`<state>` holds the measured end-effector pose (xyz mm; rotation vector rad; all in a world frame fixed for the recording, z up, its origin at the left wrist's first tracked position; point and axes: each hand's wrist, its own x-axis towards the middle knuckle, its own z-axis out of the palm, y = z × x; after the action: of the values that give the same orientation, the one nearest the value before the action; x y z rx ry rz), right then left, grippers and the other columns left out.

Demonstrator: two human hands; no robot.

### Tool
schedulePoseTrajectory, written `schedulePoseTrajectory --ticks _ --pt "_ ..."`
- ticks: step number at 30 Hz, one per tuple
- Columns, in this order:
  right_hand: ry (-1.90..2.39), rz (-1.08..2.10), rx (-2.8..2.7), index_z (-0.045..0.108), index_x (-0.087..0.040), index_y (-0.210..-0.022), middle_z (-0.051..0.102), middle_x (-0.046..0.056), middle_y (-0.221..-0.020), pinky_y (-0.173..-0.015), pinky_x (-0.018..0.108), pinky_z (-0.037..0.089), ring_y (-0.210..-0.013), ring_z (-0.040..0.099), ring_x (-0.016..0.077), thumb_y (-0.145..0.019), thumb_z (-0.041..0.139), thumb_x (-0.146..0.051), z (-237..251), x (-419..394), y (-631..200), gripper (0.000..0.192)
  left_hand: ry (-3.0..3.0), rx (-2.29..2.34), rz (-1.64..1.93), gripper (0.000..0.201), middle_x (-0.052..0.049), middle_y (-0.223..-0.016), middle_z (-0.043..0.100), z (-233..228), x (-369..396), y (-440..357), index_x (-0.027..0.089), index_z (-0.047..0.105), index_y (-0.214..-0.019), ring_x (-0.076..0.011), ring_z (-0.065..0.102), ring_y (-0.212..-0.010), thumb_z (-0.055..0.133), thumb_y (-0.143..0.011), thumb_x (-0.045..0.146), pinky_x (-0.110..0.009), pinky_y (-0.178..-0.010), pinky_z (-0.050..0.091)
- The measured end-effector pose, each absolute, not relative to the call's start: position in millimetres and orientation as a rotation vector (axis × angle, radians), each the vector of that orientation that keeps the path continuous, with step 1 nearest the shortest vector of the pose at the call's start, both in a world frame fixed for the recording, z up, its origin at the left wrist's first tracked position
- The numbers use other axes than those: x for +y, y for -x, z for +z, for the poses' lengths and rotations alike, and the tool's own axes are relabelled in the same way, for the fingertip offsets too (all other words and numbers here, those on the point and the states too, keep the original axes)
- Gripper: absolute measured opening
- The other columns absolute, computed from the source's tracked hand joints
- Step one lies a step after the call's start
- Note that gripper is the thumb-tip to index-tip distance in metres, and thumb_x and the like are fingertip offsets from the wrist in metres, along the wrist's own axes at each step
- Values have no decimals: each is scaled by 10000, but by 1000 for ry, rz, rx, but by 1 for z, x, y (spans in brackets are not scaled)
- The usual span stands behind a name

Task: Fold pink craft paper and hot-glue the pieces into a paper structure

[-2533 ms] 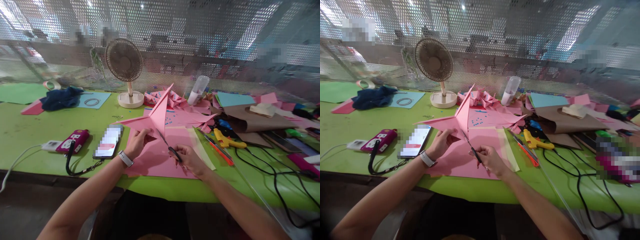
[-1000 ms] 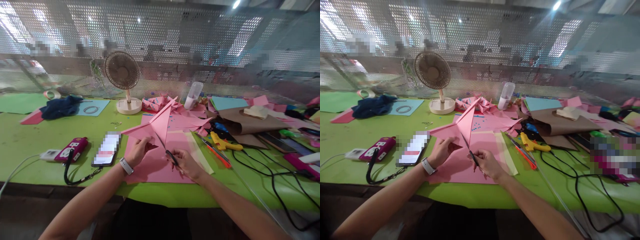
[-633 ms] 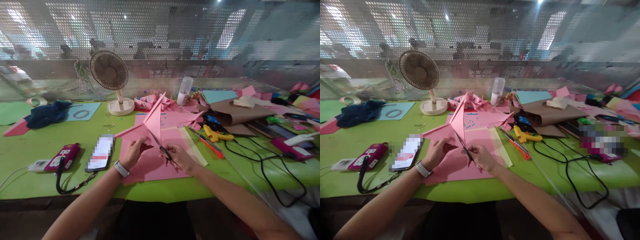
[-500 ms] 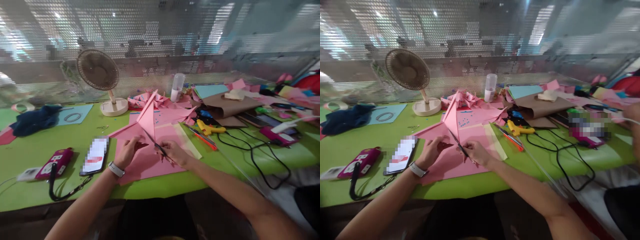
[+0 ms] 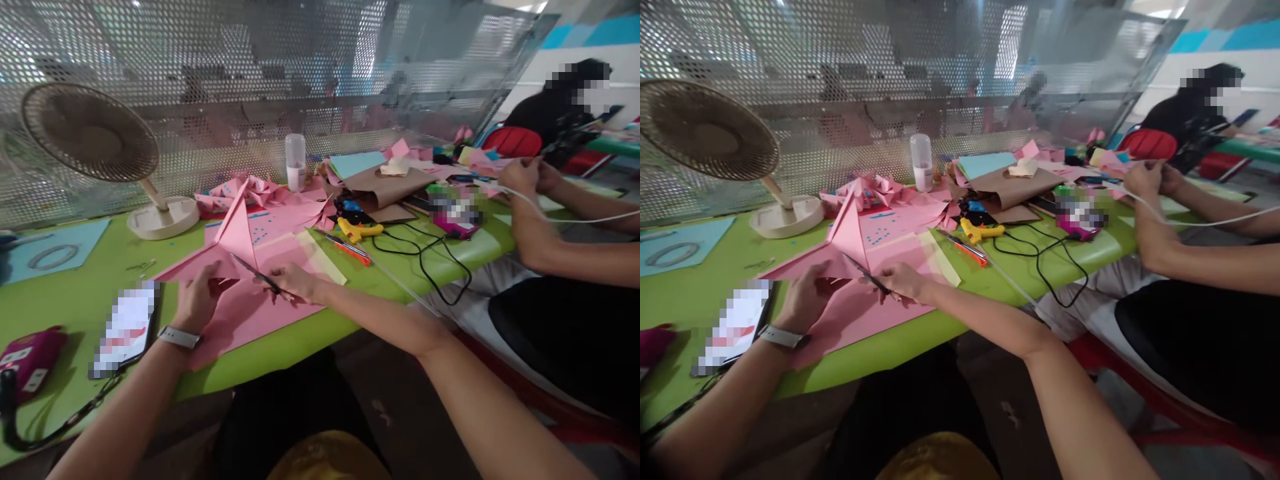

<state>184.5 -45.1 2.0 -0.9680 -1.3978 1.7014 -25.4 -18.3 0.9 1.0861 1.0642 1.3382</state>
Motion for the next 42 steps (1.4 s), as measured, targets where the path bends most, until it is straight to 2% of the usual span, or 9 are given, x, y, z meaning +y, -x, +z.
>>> schedulePoseTrajectory --ticks 2,7,11,14,15,18,27,36,42 --pt "982 1697 -1384 595 -141 -702 621 -32 -494 -248 159 238 -291 351 24 -704 759 -541 4 -47 -184 432 -1146 1126 1345 311 47 -631 638 -2 -18 28 205 688 -817 -153 657 -653 764 -554 57 -282 -755 566" --pt "1024 1678 -1380 580 -155 -713 609 -46 -494 -222 175 257 -269 340 31 -699 748 -572 5 -51 -183 450 -1246 1221 1364 400 31 -598 637 0 -21 29 184 707 -849 -157 637 -626 800 -490 32 -263 -734 557" --pt "1026 1672 -1362 561 -167 -702 604 -49 -484 -221 182 261 -253 327 33 -694 750 -567 3 -51 -183 442 -1274 1134 1363 338 36 -582 607 6 -25 22 181 696 -805 -138 581 -576 796 -508 56 -308 -771 568" --pt "1039 1661 -1367 554 -172 -695 611 -46 -495 -227 179 249 -257 323 28 -704 745 -561 1 -51 -182 434 -1068 1057 1359 150 21 -593 579 7 -26 17 161 657 -716 -133 572 -574 764 -617 198 -336 -753 573" --pt "1049 1653 -1374 553 -173 -691 611 -45 -496 -228 179 239 -258 322 27 -709 741 -560 1 -51 -182 431 -1012 1036 1355 141 14 -597 572 7 -25 16 158 643 -691 -135 576 -582 742 -657 252 -346 -748 574" --pt "1090 1632 -1376 556 -176 -684 599 -42 -484 -236 185 218 -262 322 26 -722 734 -553 1 -51 -181 419 -936 1012 1359 206 2 -617 573 5 -24 15 151 630 -665 -142 595 -611 721 -672 335 -353 -750 576" --pt "1102 1628 -1364 551 -174 -665 578 -47 -457 -247 179 179 -253 303 17 -687 762 -534 -1 -51 -182 418 -911 976 1385 212 27 -551 540 0 -20 18 153 630 -616 -115 566 -569 728 -636 339 -322 -747 574" --pt "1117 1637 -1335 564 -170 -699 558 -58 -436 -240 187 180 -240 298 25 -624 805 -514 3 -55 -179 426 -888 883 1377 214 8 -621 597 -6 -17 19 126 651 -654 -120 584 -621 741 -669 319 -332 -756 566" --pt "1060 1663 -1333 551 -166 -693 602 -37 -473 -241 166 196 -258 313 19 -635 795 -519 1 -52 -181 433 -882 908 1337 232 10 -615 602 -5 -22 17 122 662 -680 -120 597 -610 754 -664 333 -288 -707 553"
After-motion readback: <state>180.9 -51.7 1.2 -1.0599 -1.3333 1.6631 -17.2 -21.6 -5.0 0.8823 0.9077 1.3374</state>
